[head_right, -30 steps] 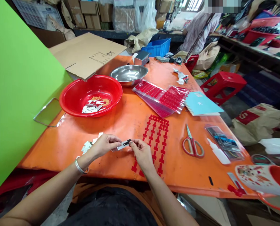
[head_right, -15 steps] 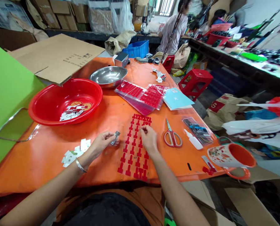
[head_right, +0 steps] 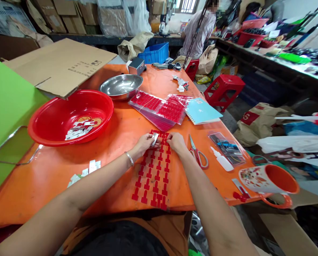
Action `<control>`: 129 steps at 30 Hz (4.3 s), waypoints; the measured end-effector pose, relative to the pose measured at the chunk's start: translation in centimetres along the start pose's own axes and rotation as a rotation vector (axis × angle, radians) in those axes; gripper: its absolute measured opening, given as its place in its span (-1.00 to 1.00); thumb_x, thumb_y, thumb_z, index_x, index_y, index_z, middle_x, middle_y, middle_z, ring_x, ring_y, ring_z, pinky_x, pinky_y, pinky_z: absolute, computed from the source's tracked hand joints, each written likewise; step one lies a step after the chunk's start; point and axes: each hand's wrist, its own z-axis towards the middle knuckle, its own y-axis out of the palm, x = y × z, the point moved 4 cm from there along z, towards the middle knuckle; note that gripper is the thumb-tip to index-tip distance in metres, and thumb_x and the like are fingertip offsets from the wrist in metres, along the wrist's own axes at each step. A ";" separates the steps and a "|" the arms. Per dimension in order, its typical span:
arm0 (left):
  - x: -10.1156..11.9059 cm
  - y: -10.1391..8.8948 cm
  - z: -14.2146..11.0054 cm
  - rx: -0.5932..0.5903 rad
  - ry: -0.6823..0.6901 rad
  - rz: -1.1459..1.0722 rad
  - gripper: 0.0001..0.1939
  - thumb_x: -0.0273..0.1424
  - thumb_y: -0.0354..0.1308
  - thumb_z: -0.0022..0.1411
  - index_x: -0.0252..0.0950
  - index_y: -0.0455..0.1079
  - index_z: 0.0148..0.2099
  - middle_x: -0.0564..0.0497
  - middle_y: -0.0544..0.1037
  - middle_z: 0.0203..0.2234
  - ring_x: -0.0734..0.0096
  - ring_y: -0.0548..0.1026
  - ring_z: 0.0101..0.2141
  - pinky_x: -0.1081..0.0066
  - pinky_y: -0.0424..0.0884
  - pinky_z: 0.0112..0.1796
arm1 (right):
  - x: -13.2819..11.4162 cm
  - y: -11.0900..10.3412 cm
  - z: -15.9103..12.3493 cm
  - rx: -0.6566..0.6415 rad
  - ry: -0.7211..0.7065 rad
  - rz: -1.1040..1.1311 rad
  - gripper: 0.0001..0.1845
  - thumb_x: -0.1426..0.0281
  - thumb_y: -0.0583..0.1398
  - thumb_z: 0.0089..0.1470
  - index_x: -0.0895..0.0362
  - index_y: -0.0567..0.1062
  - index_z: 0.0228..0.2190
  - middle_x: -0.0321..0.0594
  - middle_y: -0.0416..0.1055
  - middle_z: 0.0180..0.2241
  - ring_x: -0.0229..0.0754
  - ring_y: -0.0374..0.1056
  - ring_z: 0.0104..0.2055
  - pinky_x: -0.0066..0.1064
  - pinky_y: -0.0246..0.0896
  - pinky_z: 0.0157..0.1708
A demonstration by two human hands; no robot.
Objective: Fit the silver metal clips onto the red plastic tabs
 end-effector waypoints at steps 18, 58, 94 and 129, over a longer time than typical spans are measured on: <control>-0.9 1.0 2.1 0.046 -0.051 -0.037 -0.87 -0.66 -0.02 0.21 -0.35 0.22 -0.33 0.05 0.47 -0.52 0.52 0.48 -0.55 0.44 0.44 -0.37 | 0.1 -0.5 -3.2 0.216 -0.035 0.243 -0.89 0.39 0.14 -0.18 0.15 0.45 -0.55 -0.22 0.38 -0.46 -0.20 0.26 -0.42 -0.31 0.21 -0.30; -1.4 -5.9 -12.1 -0.170 -0.007 -0.203 -0.62 -0.53 0.35 -0.10 -0.46 0.43 -0.17 -0.06 0.58 -0.44 0.42 0.54 -0.45 0.41 0.46 -0.31 | -9.4 3.1 -15.5 0.042 0.014 0.805 -0.76 0.30 0.29 -0.08 0.11 0.36 -0.39 -0.27 0.40 -0.40 -0.23 0.37 -0.39 -0.35 0.37 -0.38; -1.9 -5.9 -12.1 -0.148 0.028 -0.170 -0.67 -0.41 0.33 -0.02 -0.45 0.43 -0.18 -0.05 0.57 -0.47 0.47 0.52 -0.48 0.41 0.46 -0.32 | -9.3 3.2 -16.2 0.059 -0.007 0.742 -0.83 0.28 0.23 0.02 0.09 0.38 -0.36 -0.25 0.41 -0.38 -0.21 0.38 -0.39 -0.35 0.39 -0.41; -1.8 -5.5 -13.0 -0.119 0.144 -0.094 -0.71 -0.35 0.26 0.08 -0.41 0.48 -0.16 -0.08 0.59 -0.40 0.43 0.54 -0.43 0.41 0.47 -0.29 | -9.2 1.9 -14.5 0.050 0.092 0.817 -0.57 0.21 0.35 -0.24 0.10 0.36 -0.33 -0.29 0.38 -0.40 -0.27 0.34 -0.43 -0.41 0.33 -0.43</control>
